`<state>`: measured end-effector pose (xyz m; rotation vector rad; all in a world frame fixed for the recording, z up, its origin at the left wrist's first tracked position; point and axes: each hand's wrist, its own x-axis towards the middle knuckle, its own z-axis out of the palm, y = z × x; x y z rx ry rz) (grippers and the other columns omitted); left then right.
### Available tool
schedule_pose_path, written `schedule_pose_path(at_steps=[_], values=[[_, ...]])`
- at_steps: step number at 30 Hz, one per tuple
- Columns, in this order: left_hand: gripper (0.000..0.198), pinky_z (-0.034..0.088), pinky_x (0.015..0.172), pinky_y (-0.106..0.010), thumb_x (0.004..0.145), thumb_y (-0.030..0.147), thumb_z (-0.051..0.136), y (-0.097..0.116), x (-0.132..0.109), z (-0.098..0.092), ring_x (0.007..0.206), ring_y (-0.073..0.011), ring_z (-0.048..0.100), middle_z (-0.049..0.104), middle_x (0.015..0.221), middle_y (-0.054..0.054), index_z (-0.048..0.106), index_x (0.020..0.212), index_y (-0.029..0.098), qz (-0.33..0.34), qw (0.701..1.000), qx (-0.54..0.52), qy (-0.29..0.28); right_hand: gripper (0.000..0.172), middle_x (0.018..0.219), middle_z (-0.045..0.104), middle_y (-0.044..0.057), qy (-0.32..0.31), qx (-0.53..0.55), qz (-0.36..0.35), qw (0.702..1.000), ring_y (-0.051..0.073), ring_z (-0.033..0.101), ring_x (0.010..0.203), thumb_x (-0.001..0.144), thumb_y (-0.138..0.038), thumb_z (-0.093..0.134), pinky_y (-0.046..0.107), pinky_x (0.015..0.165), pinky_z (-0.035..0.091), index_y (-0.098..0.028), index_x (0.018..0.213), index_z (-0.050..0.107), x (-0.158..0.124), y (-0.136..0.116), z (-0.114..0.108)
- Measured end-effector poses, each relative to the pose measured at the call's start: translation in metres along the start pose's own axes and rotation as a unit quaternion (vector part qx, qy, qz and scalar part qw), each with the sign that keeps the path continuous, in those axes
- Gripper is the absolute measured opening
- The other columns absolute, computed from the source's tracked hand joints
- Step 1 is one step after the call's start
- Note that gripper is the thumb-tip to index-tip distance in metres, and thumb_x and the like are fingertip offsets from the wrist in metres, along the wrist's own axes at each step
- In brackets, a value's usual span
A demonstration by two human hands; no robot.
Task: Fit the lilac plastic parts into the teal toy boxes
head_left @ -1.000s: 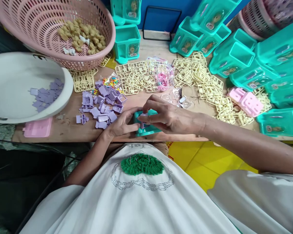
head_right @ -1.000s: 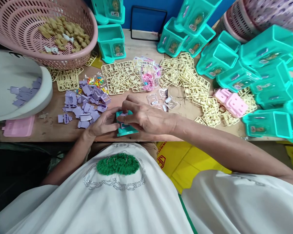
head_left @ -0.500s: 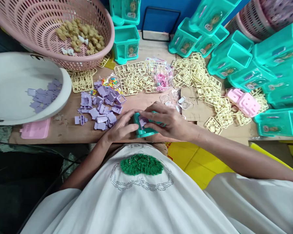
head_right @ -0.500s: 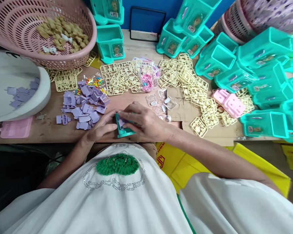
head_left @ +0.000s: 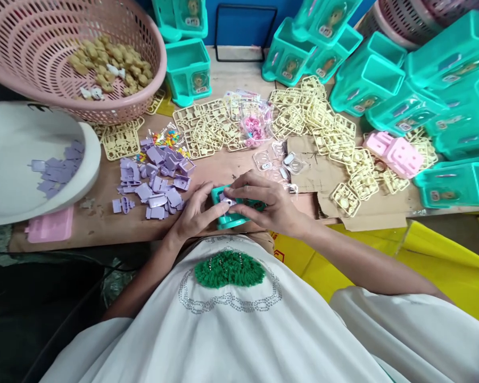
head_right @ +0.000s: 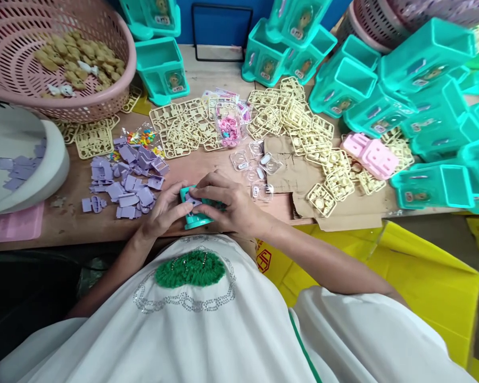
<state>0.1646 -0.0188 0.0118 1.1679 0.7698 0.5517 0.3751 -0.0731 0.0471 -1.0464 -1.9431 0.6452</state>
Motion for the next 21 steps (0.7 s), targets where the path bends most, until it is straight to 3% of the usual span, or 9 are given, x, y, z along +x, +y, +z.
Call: schedule_pose_path(at_steps=[4, 8, 11, 14, 17, 21], values=[[0.033, 0.047, 0.074, -0.026, 0.083, 0.046, 0.078, 0.003, -0.004, 0.010, 0.079, -0.0156, 0.055, 0.061, 0.084, 0.001, 0.065, 0.098, 0.020, 0.024, 1.000, -0.001, 0.013, 0.031, 0.112, 0.071, 0.014, 0.026, -0.066, 0.007, 0.997, 0.026, 0.066, 0.103, 0.103, -0.038, 0.069, 0.046, 0.090, 0.057, -0.021, 0.128, 0.075, -0.004, -0.003, 0.003], [0.037, 0.050, 0.084, -0.028, 0.090, 0.052, 0.074, -0.004, -0.012, 0.028, 0.091, -0.0178, 0.062, 0.068, 0.098, -0.002, 0.061, 0.106, 0.022, 0.056, 0.994, 0.007, 0.095, 0.025, 0.110, 0.073, 0.013, 0.091, -0.185, 0.031, 0.978, 0.028, 0.063, 0.101, 0.103, -0.027, 0.067, 0.051, 0.090, 0.055, -0.023, 0.127, 0.074, -0.017, -0.018, 0.008], [0.050, 0.051, 0.085, -0.028, 0.089, 0.053, 0.079, -0.013, -0.020, 0.040, 0.094, -0.0180, 0.066, 0.068, 0.104, -0.002, 0.051, 0.121, 0.026, 0.085, 0.985, 0.003, 0.152, 0.025, 0.109, 0.073, 0.013, 0.134, -0.177, 0.071, 0.973, 0.028, 0.066, 0.098, 0.103, -0.026, 0.066, 0.048, 0.085, 0.057, -0.024, 0.127, 0.074, -0.027, -0.032, 0.012], [0.048, 0.052, 0.080, -0.026, 0.088, 0.053, 0.080, -0.018, -0.026, 0.045, 0.087, -0.0160, 0.066, 0.066, 0.098, 0.000, 0.052, 0.117, 0.027, 0.105, 0.978, 0.018, 0.177, 0.025, 0.112, 0.072, 0.014, 0.159, -0.171, 0.095, 0.968, 0.027, 0.067, 0.099, 0.102, -0.029, 0.069, 0.047, 0.084, 0.058, -0.022, 0.126, 0.072, -0.032, -0.043, 0.018], [0.035, 0.053, 0.082, -0.027, 0.092, 0.054, 0.076, -0.016, -0.030, 0.039, 0.090, -0.0166, 0.067, 0.070, 0.098, -0.001, 0.065, 0.105, 0.024, 0.108, 0.978, 0.040, 0.171, 0.023, 0.110, 0.071, 0.015, 0.172, -0.214, 0.097, 0.957, 0.029, 0.063, 0.099, 0.098, -0.029, 0.074, 0.049, 0.085, 0.057, -0.019, 0.119, 0.073, -0.034, -0.048, 0.027], [0.027, 0.055, 0.086, -0.028, 0.093, 0.048, 0.074, -0.004, -0.028, 0.019, 0.096, -0.0194, 0.068, 0.074, 0.099, -0.005, 0.079, 0.092, 0.021, 0.085, 0.991, 0.065, 0.076, 0.024, 0.115, 0.069, 0.015, 0.183, -0.215, 0.099, 0.954, 0.029, 0.063, 0.103, 0.099, -0.025, 0.070, 0.052, 0.088, 0.057, -0.019, 0.122, 0.069, -0.041, -0.050, 0.035]])
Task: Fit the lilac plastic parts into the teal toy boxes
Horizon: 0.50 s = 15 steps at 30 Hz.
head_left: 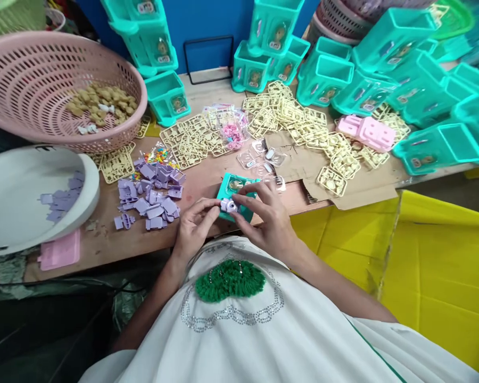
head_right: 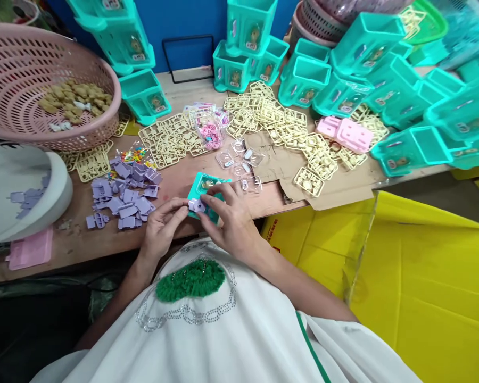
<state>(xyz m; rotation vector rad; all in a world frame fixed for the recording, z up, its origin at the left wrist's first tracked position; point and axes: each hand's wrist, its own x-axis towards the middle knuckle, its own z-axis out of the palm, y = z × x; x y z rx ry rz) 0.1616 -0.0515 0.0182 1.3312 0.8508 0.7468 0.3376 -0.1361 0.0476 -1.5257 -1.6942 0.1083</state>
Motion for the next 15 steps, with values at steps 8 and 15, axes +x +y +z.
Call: schedule_pose_path(at_steps=[8, 15], values=[[0.013, 0.053, 0.073, -0.024, 0.078, 0.028, 0.086, 0.014, 0.025, -0.014, 0.082, -0.0146, 0.067, 0.072, 0.085, -0.004, 0.088, 0.090, 0.024, -0.018, 0.994, 0.020, -0.102, 0.031, 0.133, 0.064, 0.017, 0.034, 0.040, 0.008, 0.999, 0.030, 0.066, 0.124, 0.099, -0.023, 0.073, 0.056, 0.100, 0.059, -0.024, 0.128, 0.063, -0.018, 0.007, 0.000], [0.012, 0.050, 0.068, -0.021, 0.069, 0.023, 0.093, 0.019, 0.037, -0.010, 0.078, -0.0113, 0.061, 0.062, 0.081, -0.001, 0.087, 0.080, 0.025, -0.026, 0.994, 0.022, -0.103, 0.033, 0.122, 0.065, 0.014, 0.057, 0.114, -0.017, 0.992, 0.029, 0.066, 0.119, 0.098, -0.016, 0.072, 0.053, 0.098, 0.060, -0.023, 0.130, 0.062, -0.014, 0.015, 0.006]])
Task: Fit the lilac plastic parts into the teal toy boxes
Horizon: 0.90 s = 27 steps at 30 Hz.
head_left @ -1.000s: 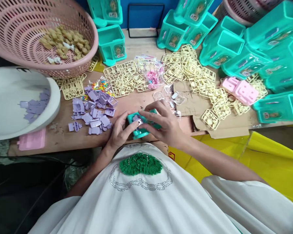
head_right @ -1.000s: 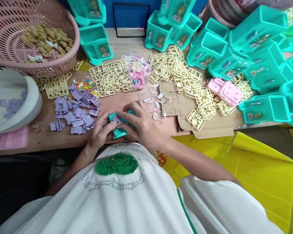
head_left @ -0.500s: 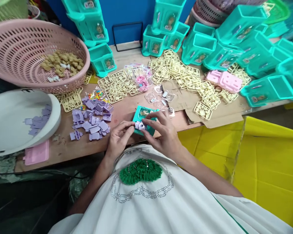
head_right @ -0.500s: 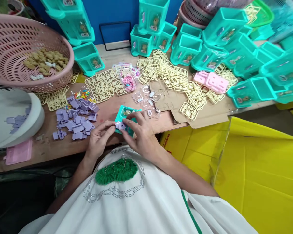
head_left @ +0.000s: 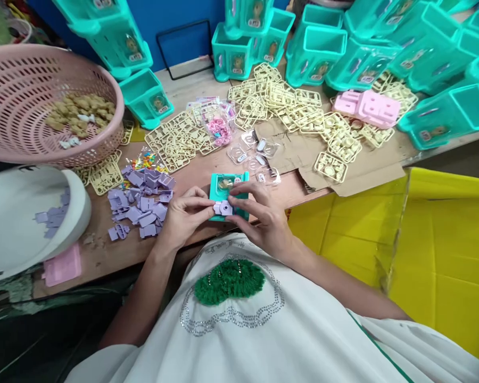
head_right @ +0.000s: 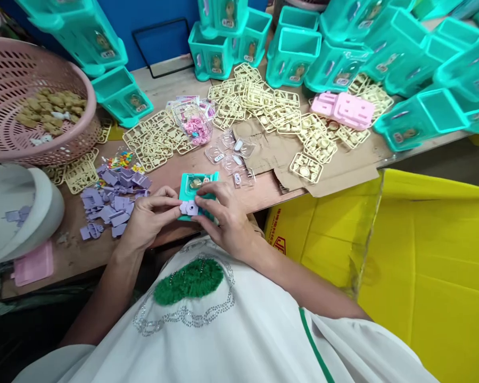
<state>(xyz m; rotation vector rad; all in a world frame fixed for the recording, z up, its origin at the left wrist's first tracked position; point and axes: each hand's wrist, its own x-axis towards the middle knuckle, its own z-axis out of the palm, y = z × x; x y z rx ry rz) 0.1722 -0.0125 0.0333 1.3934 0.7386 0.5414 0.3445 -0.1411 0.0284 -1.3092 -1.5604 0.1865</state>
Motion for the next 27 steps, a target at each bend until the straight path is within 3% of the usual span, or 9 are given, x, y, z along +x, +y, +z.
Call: schedule_pose_path(at_steps=[8, 15, 20, 23, 27], values=[[0.014, 0.056, 0.080, -0.024, 0.072, 0.024, 0.094, -0.010, -0.003, 0.006, 0.090, -0.0130, 0.065, 0.064, 0.090, -0.002, 0.088, 0.084, 0.029, 0.053, 0.998, -0.009, 0.040, 0.029, 0.114, 0.067, 0.015, 0.010, -0.007, 0.001, 1.000, 0.028, 0.066, 0.110, 0.100, -0.020, 0.071, 0.050, 0.091, 0.060, -0.019, 0.128, 0.065, 0.001, 0.003, 0.001], [0.013, 0.058, 0.083, -0.025, 0.074, 0.028, 0.094, -0.014, -0.001, 0.004, 0.093, -0.0136, 0.068, 0.064, 0.099, -0.003, 0.088, 0.085, 0.028, 0.065, 0.997, 0.008, 0.043, 0.040, 0.117, 0.070, 0.014, 0.021, 0.006, -0.015, 1.000, 0.027, 0.069, 0.113, 0.101, -0.024, 0.071, 0.048, 0.092, 0.061, -0.022, 0.141, 0.063, -0.003, 0.014, 0.002], [0.011, 0.059, 0.078, -0.025, 0.077, 0.033, 0.093, -0.006, 0.006, -0.004, 0.092, -0.0149, 0.068, 0.064, 0.098, -0.005, 0.088, 0.084, 0.027, 0.071, 0.995, 0.058, -0.026, 0.033, 0.107, 0.069, 0.010, 0.042, 0.048, -0.017, 0.998, 0.026, 0.069, 0.111, 0.099, -0.019, 0.073, 0.048, 0.092, 0.062, -0.021, 0.132, 0.067, -0.004, 0.017, 0.003], [0.012, 0.057, 0.072, -0.023, 0.077, 0.035, 0.093, 0.000, 0.009, -0.007, 0.090, -0.0150, 0.068, 0.065, 0.097, -0.005, 0.088, 0.082, 0.025, 0.057, 0.993, 0.089, -0.053, 0.032, 0.105, 0.068, 0.009, 0.030, 0.056, -0.022, 0.998, 0.025, 0.069, 0.106, 0.101, -0.019, 0.071, 0.047, 0.088, 0.062, -0.023, 0.132, 0.066, -0.002, 0.017, 0.001], [0.017, 0.061, 0.085, -0.028, 0.071, 0.036, 0.097, -0.001, 0.004, 0.001, 0.099, -0.0181, 0.071, 0.071, 0.104, -0.006, 0.087, 0.080, 0.026, 0.001, 1.000, 0.022, 0.001, 0.035, 0.107, 0.068, 0.010, 0.005, 0.081, -0.039, 0.996, 0.025, 0.068, 0.107, 0.102, -0.018, 0.068, 0.048, 0.089, 0.061, -0.022, 0.137, 0.064, 0.000, 0.021, -0.003]])
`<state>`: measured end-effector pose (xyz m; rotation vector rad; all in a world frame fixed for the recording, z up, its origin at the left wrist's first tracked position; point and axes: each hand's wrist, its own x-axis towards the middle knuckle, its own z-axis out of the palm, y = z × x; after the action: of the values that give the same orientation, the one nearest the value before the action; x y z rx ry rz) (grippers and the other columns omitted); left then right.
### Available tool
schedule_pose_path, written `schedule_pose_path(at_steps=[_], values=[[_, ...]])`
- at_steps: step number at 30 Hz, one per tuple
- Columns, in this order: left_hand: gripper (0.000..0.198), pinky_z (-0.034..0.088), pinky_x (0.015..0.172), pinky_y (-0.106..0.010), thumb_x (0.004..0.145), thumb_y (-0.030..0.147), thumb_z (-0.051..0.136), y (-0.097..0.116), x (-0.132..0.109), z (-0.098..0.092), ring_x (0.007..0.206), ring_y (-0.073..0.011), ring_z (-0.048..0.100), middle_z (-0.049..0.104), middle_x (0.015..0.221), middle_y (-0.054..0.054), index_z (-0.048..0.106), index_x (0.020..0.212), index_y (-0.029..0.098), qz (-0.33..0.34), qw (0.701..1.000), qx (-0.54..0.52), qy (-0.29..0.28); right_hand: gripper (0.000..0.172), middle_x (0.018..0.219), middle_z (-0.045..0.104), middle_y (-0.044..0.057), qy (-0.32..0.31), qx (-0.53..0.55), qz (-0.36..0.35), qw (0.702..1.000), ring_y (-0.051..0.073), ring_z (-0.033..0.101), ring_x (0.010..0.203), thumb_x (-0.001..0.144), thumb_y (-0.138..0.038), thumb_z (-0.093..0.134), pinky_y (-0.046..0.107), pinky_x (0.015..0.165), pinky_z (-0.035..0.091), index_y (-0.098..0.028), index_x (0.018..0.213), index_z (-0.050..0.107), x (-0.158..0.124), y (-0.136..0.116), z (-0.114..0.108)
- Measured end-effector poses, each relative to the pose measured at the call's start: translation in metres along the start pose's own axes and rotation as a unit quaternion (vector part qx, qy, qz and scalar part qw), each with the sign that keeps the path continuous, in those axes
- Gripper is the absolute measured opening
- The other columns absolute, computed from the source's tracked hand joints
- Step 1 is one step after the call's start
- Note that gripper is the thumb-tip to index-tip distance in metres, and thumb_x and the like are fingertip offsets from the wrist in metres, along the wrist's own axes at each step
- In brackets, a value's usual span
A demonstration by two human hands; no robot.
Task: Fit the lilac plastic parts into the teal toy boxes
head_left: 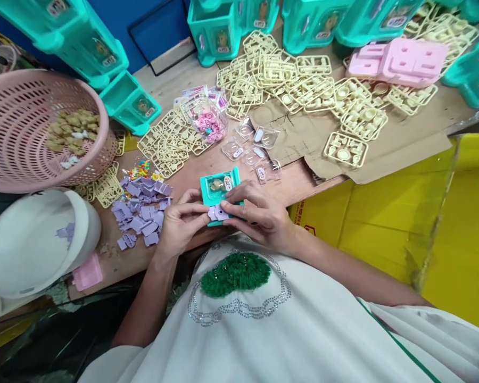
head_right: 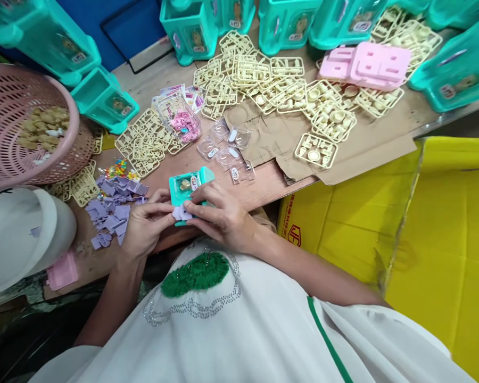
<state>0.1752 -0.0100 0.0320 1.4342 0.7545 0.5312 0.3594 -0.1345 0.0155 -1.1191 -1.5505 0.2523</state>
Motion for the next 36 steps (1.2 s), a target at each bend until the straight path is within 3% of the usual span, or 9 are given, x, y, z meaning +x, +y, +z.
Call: schedule_pose_path(at_steps=[3, 7, 14, 21, 27, 31, 36], values=[[0.020, 0.061, 0.092, -0.033, 0.069, 0.039, 0.098, -0.003, -0.006, 0.007, 0.104, -0.0203, 0.072, 0.074, 0.104, -0.006, 0.087, 0.080, 0.027, -0.029, 0.998, -0.049, 0.032, 0.038, 0.107, 0.068, 0.012, 0.007, -0.001, 0.008, 1.000, 0.026, 0.067, 0.110, 0.101, -0.018, 0.069, 0.049, 0.092, 0.061, -0.019, 0.139, 0.062, 0.000, 0.001, -0.001], [0.016, 0.061, 0.089, -0.031, 0.072, 0.033, 0.097, -0.002, -0.008, 0.005, 0.099, -0.0186, 0.072, 0.072, 0.102, -0.006, 0.087, 0.081, 0.026, -0.008, 0.999, -0.007, 0.037, 0.026, 0.104, 0.067, 0.011, 0.007, 0.000, 0.001, 1.000, 0.026, 0.067, 0.106, 0.101, -0.017, 0.068, 0.048, 0.090, 0.061, -0.017, 0.128, 0.066, 0.001, 0.000, -0.001], [0.010, 0.060, 0.085, -0.027, 0.077, 0.028, 0.092, -0.004, -0.005, -0.003, 0.100, -0.0163, 0.072, 0.067, 0.111, -0.006, 0.088, 0.086, 0.027, 0.032, 0.999, 0.023, -0.004, 0.024, 0.106, 0.067, 0.012, 0.016, 0.001, 0.024, 1.000, 0.026, 0.066, 0.108, 0.101, -0.018, 0.068, 0.047, 0.091, 0.060, -0.016, 0.125, 0.068, 0.001, -0.001, 0.001], [0.011, 0.061, 0.095, -0.032, 0.076, 0.032, 0.094, -0.009, -0.013, 0.011, 0.112, -0.0197, 0.072, 0.067, 0.118, -0.007, 0.086, 0.083, 0.027, 0.037, 0.996, 0.008, 0.076, 0.023, 0.106, 0.066, 0.012, -0.012, 0.001, -0.007, 1.000, 0.025, 0.065, 0.105, 0.102, -0.018, 0.066, 0.045, 0.088, 0.059, -0.017, 0.125, 0.066, 0.002, 0.002, -0.004], [0.012, 0.057, 0.111, -0.042, 0.081, 0.038, 0.089, -0.009, -0.018, 0.010, 0.124, -0.0243, 0.070, 0.068, 0.131, -0.007, 0.087, 0.091, 0.030, 0.018, 0.999, 0.010, 0.044, 0.022, 0.106, 0.067, 0.013, 0.000, -0.018, -0.003, 1.000, 0.025, 0.065, 0.104, 0.101, -0.017, 0.068, 0.045, 0.087, 0.060, -0.016, 0.123, 0.065, 0.002, 0.000, -0.002], [0.016, 0.049, 0.121, -0.042, 0.091, 0.041, 0.080, -0.009, -0.028, 0.013, 0.143, -0.0264, 0.059, 0.064, 0.146, -0.006, 0.087, 0.101, 0.031, -0.013, 0.999, 0.020, 0.040, 0.024, 0.107, 0.068, 0.012, 0.012, -0.023, 0.003, 1.000, 0.025, 0.066, 0.105, 0.102, -0.020, 0.069, 0.045, 0.088, 0.060, -0.018, 0.125, 0.065, 0.000, 0.000, 0.001], [0.033, 0.050, 0.121, -0.040, 0.093, 0.052, 0.075, -0.012, -0.036, 0.021, 0.148, -0.0299, 0.054, 0.057, 0.156, -0.008, 0.085, 0.113, 0.028, -0.037, 0.998, -0.038, 0.030, 0.026, 0.108, 0.068, 0.013, 0.021, -0.040, -0.006, 0.999, 0.025, 0.067, 0.106, 0.102, -0.020, 0.068, 0.045, 0.087, 0.060, -0.018, 0.127, 0.065, -0.002, 0.002, 0.004]])
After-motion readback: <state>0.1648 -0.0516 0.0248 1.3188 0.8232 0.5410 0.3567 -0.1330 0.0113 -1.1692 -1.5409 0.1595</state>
